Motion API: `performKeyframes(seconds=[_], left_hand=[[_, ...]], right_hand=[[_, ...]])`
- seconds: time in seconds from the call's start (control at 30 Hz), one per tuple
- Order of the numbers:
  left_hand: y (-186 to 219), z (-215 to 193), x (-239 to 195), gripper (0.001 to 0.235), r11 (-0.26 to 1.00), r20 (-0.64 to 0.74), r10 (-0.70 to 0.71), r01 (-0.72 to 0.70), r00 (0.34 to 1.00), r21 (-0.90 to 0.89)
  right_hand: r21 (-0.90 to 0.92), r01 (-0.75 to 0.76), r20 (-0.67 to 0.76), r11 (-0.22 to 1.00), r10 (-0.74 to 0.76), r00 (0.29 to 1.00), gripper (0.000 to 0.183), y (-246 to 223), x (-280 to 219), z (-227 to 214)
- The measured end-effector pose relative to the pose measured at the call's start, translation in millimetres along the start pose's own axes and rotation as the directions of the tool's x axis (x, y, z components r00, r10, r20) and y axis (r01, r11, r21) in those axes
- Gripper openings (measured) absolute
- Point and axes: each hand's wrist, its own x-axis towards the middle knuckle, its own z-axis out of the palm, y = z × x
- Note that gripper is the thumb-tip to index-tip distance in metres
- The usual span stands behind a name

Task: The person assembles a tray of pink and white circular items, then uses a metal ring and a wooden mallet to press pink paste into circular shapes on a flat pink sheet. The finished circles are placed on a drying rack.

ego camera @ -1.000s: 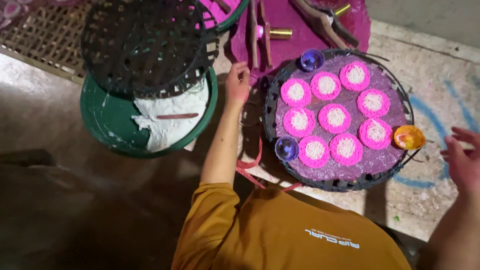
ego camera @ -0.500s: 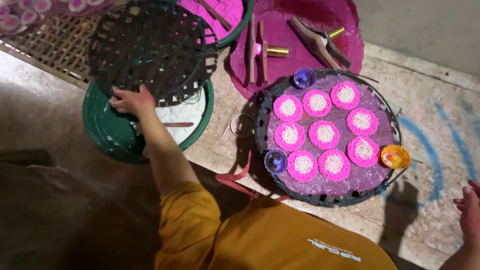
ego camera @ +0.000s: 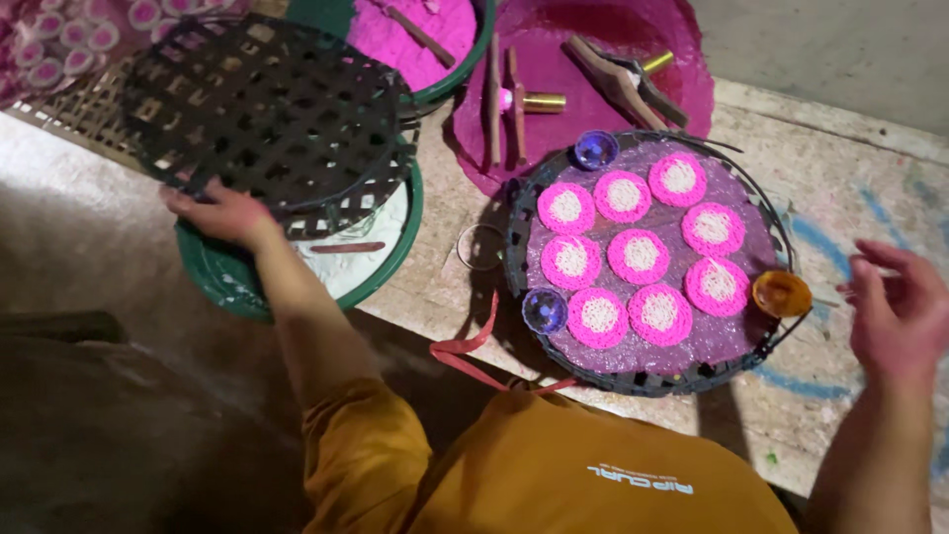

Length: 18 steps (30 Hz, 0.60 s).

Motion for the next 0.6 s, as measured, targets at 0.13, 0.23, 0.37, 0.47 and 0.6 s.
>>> performKeyframes(seconds=[0.13, 0.23, 0.37, 0.47, 0.6], left_hand=[[60, -3, -16, 0.041, 0.853, 0.320, -0.096, 0.244, 0.943, -0.461], [107, 0, -57, 0.047, 0.826, 0.506, -0.162, 0.397, 0.847, -0.399], [156, 6, -170, 0.039, 0.799, 0.782, -0.130, 0.532, 0.610, -0.282], [180, 11, -258, 0.049, 0.799, 0.866, -0.198, 0.587, 0.459, -0.128], [172, 13, -315, 0.052, 0.745, 0.924, -0.244, 0.667, 0.293, -0.015]], right_hand=[[0.042, 0.021, 0.100, 0.999, -0.025, 0.995, 0.019, -57, 4, 38], [0.171, 0.018, 0.181, 0.985, -0.049, 0.982, 0.026, -90, 7, 67], [0.479, -0.031, 0.333, 0.877, -0.149, 0.931, 0.052, -118, 2, 86], [0.618, -0.157, 0.291, 0.771, -0.038, 0.956, 0.058, -120, -21, 85], [0.524, -0.063, -0.015, 0.850, 0.083, 0.996, 0.041, -95, -60, 62]])
